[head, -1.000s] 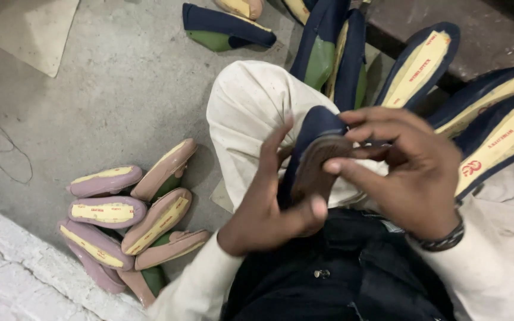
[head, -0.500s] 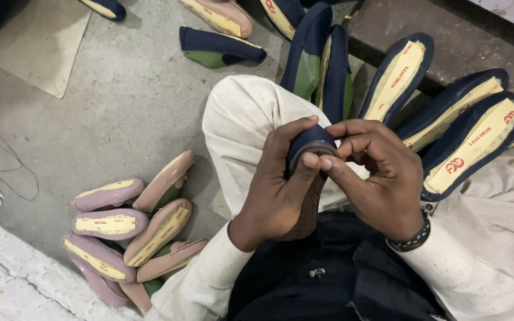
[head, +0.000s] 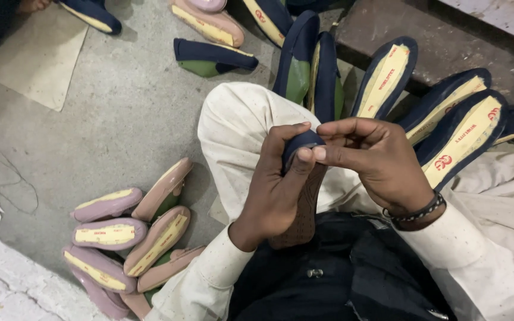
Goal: The person is manually attaching rubber soles to shoe uppers by taking heated soles from a box and pressing them onto the uppers.
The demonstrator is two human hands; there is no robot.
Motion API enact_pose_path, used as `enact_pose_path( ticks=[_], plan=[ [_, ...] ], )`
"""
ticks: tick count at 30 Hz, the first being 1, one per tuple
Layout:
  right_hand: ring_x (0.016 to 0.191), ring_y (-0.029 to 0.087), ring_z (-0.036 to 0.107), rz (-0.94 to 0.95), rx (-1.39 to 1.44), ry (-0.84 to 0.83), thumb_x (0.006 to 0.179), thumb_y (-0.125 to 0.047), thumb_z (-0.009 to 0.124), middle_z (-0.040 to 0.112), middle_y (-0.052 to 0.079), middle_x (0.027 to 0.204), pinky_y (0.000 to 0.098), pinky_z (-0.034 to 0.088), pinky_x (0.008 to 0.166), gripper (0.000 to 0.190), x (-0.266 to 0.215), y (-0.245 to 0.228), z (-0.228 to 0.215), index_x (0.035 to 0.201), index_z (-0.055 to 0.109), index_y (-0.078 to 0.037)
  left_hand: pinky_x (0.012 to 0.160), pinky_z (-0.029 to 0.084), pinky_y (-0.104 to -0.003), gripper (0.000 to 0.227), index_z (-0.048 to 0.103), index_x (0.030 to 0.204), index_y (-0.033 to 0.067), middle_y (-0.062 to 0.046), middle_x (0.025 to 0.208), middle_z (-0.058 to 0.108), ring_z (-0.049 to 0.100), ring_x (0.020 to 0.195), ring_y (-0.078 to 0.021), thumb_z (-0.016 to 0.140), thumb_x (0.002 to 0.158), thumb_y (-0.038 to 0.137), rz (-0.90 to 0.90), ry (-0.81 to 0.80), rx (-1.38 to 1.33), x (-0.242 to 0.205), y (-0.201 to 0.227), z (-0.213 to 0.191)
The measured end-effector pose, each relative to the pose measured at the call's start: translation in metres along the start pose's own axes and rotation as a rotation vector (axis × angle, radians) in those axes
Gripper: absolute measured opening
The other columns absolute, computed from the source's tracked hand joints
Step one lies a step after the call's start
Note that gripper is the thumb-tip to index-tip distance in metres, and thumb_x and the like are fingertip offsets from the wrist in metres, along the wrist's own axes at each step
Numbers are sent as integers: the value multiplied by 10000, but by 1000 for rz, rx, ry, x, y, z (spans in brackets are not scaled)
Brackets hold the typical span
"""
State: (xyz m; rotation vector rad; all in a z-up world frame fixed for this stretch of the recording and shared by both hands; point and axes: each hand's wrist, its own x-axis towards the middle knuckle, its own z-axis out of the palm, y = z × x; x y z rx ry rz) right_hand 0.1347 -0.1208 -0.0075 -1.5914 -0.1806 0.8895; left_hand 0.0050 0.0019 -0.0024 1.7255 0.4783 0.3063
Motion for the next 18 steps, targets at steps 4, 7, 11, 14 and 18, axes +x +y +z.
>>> enact_pose_path(
  ticks=[4,7,11,14,18],
  plan=[
    [969,222,764,-21,146,-63,781,-51,791,789,157,1043,305,666,891,342,3,-6,1,1118,758,-4,1058,439,-322,611,488,1361,121,-82,1339,538,539,1239,-193,411,997,606,-61,-99,-127,17,7,-13],
    [1038,218,771,-138,40,-68,882,-212,697,784,136,1178,312,686,853,315,0,-25,6,1161,745,-74,1065,465,-326,635,501,1378,122,-103,1360,568,571,1260,-196,406,978,607,-148,-115,-253,31,13,-19],
    [1134,245,756,-166,21,-122,968,-251,593,753,114,1250,347,704,888,336,2,-40,5,1228,714,-77,1011,570,-439,695,451,1431,92,-197,1309,616,661,1186,-312,450,911,553,-393,-96,-630,41,35,-15],
    [974,230,782,-35,73,-87,932,-214,657,805,131,1105,327,672,829,312,3,-32,4,1197,747,-76,928,562,-429,699,436,1424,119,-181,1272,594,648,1115,-306,516,863,529,-521,-97,-658,34,33,-12],
    [1024,250,785,-11,127,-97,906,-171,676,790,172,1130,363,692,919,317,7,-23,4,1186,734,-32,878,545,-343,625,457,1470,160,-111,1208,589,630,994,-212,659,888,263,-494,-107,-703,24,7,-12]
  ],
)
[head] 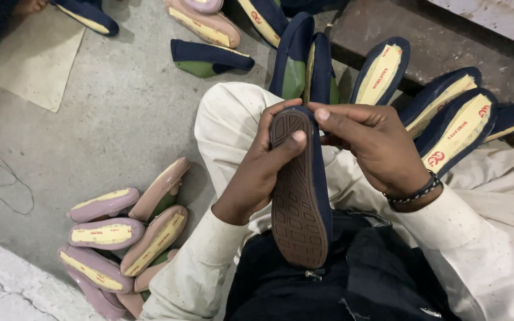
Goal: The person is manually attaching rubber soles to shoe uppers by taking heated soles from a box and pressing them onto the uppers.
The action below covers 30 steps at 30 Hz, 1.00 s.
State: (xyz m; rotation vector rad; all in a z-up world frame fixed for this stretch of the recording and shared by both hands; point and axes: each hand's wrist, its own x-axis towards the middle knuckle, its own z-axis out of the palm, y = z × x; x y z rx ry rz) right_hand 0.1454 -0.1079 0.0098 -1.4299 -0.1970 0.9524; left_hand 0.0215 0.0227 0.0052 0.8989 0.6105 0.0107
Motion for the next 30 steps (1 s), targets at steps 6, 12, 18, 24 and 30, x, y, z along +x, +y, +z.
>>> enact_pose_path(
  ticks=[6,12,18,24,30],
  plan=[
    [1072,242,786,-128,-136,-66,864,-193,733,784,143,1156,321,696,947,307,3,11,-6,1146,746,-72,922,525,-285,636,441,1446,129,-37,1138,618,632,1013,-130,675,916,388,202,-39,237,-7,-6,4],
    [1069,244,787,-85,-122,-28,871,-249,717,787,135,1129,343,705,957,347,2,23,-3,1169,742,-72,877,550,-300,603,469,1387,143,-43,1166,604,642,993,-147,656,889,427,203,98,304,-10,-8,12],
    [1135,232,750,-35,-129,-11,797,-190,775,764,139,1209,327,677,969,516,1,35,1,1290,686,-67,1018,532,-375,829,250,1608,156,-97,1486,491,547,1328,-235,604,901,404,-84,-73,113,-26,-34,-9],
    [973,213,692,-179,-61,-10,897,-101,827,747,217,1005,382,681,775,438,10,60,1,1291,681,21,1062,437,-572,1031,77,1577,-111,-347,1464,406,477,1333,-399,695,940,413,45,64,84,-36,-47,-3],
    [1153,216,659,-156,-74,-107,796,-50,870,727,189,1229,335,630,880,673,5,74,-1,1414,604,-54,989,500,-578,958,169,1621,-5,-321,1441,468,505,1325,-425,734,927,337,-19,87,89,-48,-67,-9]
  ],
)
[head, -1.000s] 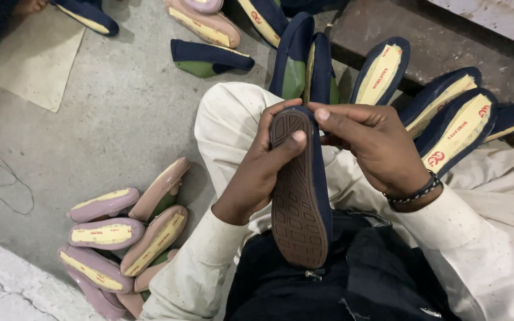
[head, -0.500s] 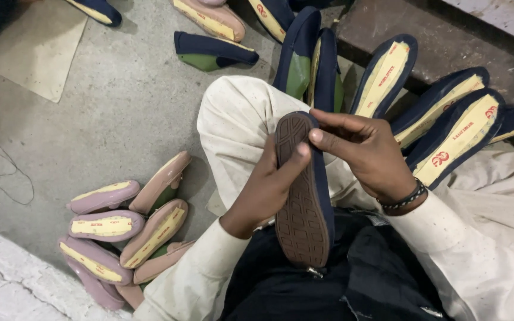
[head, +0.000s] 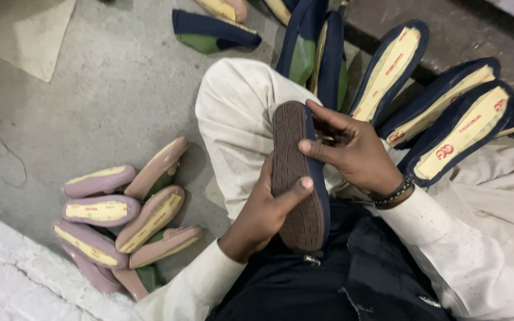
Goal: The person is manually attaching rubber soles to shoe uppers by taking heated soles from a box and pressing them onto the uppers.
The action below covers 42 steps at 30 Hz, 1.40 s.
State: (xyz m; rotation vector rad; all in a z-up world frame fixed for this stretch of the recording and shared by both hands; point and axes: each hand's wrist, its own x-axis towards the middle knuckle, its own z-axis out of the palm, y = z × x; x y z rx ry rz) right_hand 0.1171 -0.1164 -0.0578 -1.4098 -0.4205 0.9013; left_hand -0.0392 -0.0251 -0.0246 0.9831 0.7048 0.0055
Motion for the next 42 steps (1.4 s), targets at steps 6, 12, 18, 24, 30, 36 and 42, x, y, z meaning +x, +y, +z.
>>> enact_pose_path(
  ticks=[6,12,18,24,30,36,42],
  plan=[
    [1185,304,682,-146,-305,26,1054,-235,639,746,187,1170,480,598,920,314,-28,-30,2,1301,705,-52,948,541,-552,861,286,1602,2,-283,1390,554,578,1235,-371,763,930,254,60,66,-244,12,-16,-4],
    [622,150,666,-175,-832,-211,843,-519,691,779,79,1105,285,510,647,929,-87,-46,-3,1598,362,-88,1031,567,-439,786,404,1465,93,-156,1287,651,644,1196,-287,785,780,154,22,122,-345,10,9,17],
    [790,250,692,-285,-998,-120,994,-334,637,725,134,974,362,513,648,716,-94,-26,-5,1588,374,-33,879,616,-380,677,501,1323,70,-123,1054,706,702,975,-234,826,736,-24,121,184,-359,9,6,33],
    [621,12,507,-150,-690,-44,950,-258,685,695,-13,700,223,425,557,584,-89,-18,-2,1478,553,-46,843,619,-362,714,503,1296,95,-115,1018,702,706,944,-225,838,679,-35,-9,328,-378,4,6,35],
    [615,80,559,-133,-534,48,757,-275,889,681,12,747,221,483,558,397,-50,8,-13,1094,776,-100,1113,522,-399,708,436,1439,67,-155,1397,642,627,1292,-278,716,856,355,192,307,-152,14,-14,19],
    [1265,261,707,64,-397,6,701,-318,890,738,76,1180,431,639,990,390,16,-5,0,805,534,-197,1030,554,-436,922,346,1515,122,-127,1375,614,627,1246,-272,815,725,195,61,202,-181,9,-1,4],
    [1298,317,607,-279,-444,-358,964,-199,681,577,210,1443,481,620,1061,699,11,-34,-57,1581,351,-199,1138,460,-398,965,384,1542,107,-143,1565,508,544,1411,-273,821,735,402,286,-234,608,3,59,-41]
  ],
)
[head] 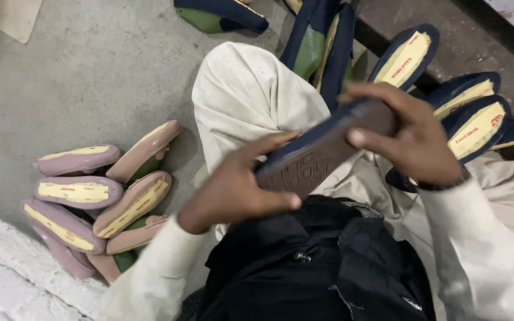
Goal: The person is manually attaching rubber soles to shoe uppers by taking heated soles from a box and pressing them onto the uppers.
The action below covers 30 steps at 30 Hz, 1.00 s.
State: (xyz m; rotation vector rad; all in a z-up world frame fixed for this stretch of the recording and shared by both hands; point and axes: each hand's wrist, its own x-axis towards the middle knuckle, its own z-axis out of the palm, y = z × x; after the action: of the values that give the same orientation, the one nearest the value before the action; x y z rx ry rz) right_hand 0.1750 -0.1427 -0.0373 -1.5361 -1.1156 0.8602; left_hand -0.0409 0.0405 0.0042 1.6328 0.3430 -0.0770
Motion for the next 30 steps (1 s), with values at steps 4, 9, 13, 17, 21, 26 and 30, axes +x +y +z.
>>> enact_pose_path(
  ticks=[4,9,13,17,21,26,30],
  plan=[
    [1108,208,617,86,-88,163,861,-315,752,629,77,1220,314,592,897,486,-65,17,11,1315,652,-173,859,549,-244,512,729,1148,219,42,1096,741,680,1012,-93,889,677,340,-191,307,83,20,5,-24],
    [1051,177,643,244,-40,328,776,-185,866,646,83,1155,197,572,640,540,-96,24,58,1283,706,-93,921,522,-323,597,539,1383,213,-27,1242,606,606,1109,-177,769,844,330,-71,138,218,51,-15,-16],
    [893,148,710,276,11,357,731,-185,896,729,102,1129,225,540,608,459,-94,29,61,1164,768,-99,939,463,-353,755,533,1303,199,-51,1245,482,520,1181,-223,938,674,306,56,109,320,62,-27,-4],
    [853,202,738,155,-59,368,709,-231,910,761,80,906,307,626,720,326,-82,33,56,975,796,-80,859,459,-330,701,560,1166,184,-38,1137,490,523,1071,-204,972,613,306,112,200,346,63,-28,5],
    [768,188,709,41,-132,378,718,-229,911,740,82,825,304,581,686,293,-75,28,57,921,784,-59,842,451,-327,694,560,1137,186,-29,1120,486,519,1047,-199,985,602,308,122,249,362,60,-32,11],
    [767,183,682,-48,-312,428,759,-262,909,724,91,860,311,561,695,333,-67,17,60,940,748,-34,878,462,-316,700,554,1177,164,-48,1163,464,528,1098,-207,977,647,337,152,217,371,57,-25,17],
    [1184,326,714,-141,-238,415,818,-241,867,718,162,1257,463,617,1048,512,-53,12,61,1262,690,-57,949,461,-331,437,583,1240,125,-62,1157,519,555,1108,-216,783,881,275,257,83,374,57,-10,9]
  ],
)
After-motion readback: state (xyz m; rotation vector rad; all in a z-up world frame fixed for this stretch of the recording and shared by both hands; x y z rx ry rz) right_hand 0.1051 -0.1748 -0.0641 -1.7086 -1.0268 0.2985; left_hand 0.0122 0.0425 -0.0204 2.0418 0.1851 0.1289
